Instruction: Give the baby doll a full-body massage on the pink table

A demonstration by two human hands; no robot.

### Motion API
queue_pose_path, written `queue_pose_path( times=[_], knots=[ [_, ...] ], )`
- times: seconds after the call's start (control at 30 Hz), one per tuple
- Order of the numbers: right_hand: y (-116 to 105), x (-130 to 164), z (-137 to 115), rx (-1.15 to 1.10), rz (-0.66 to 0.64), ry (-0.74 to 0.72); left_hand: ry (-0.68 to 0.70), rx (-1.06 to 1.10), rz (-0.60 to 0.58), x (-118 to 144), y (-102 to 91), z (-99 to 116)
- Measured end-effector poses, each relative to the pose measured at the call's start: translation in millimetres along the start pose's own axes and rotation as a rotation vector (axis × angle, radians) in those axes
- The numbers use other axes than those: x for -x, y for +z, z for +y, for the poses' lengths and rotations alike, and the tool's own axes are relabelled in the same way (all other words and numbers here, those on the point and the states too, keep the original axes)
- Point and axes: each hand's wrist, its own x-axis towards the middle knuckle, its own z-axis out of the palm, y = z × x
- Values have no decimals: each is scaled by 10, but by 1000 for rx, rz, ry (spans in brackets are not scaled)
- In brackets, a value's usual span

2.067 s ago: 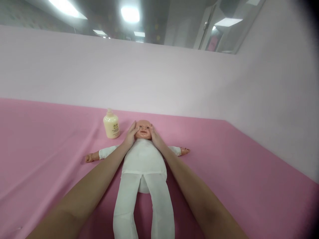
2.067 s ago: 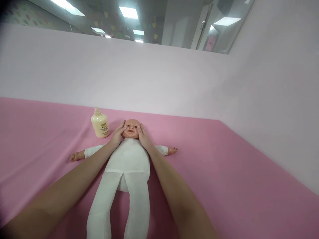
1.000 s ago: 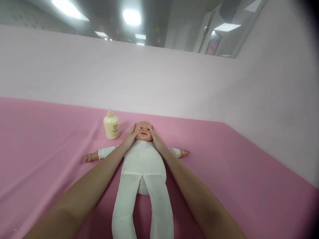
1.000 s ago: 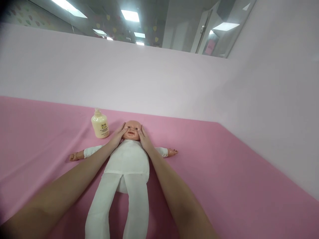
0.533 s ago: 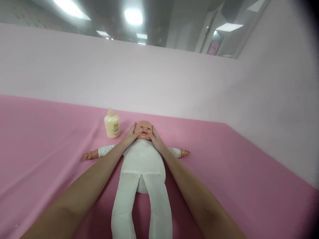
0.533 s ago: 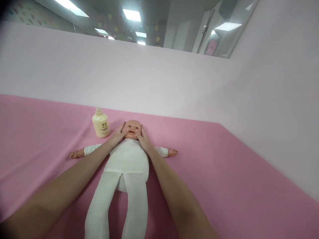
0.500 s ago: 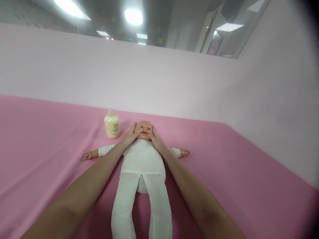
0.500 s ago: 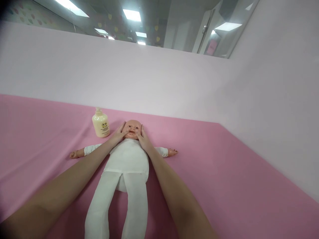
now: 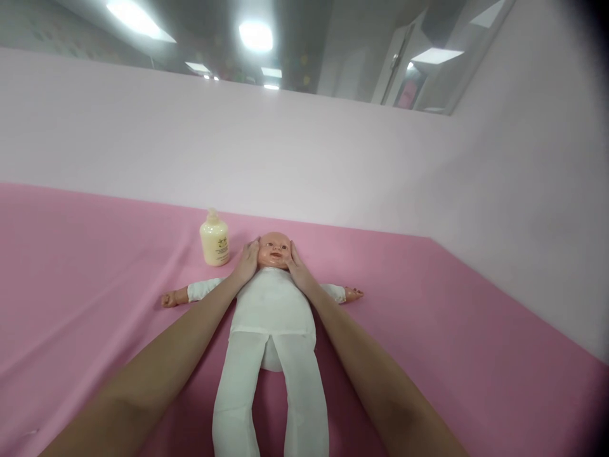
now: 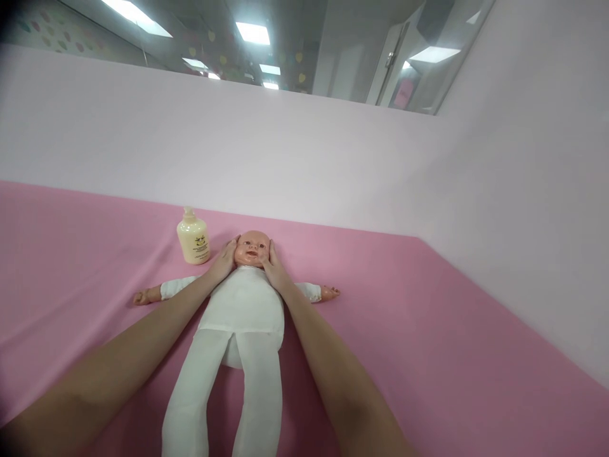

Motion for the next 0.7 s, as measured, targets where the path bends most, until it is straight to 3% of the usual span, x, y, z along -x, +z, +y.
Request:
queue_pose_path(
  times=[0.13,0.33,0.7],
  knots=[
    [10,70,-77,-17,-4,22,72,-119,-49,22,-46,6],
    [-27,87,-165,59,47,-73,40,-159,-204,125,-2,109],
    [-45,-30,19,-30,56,-84,-50,-47,-187,168,12,225]
  ],
)
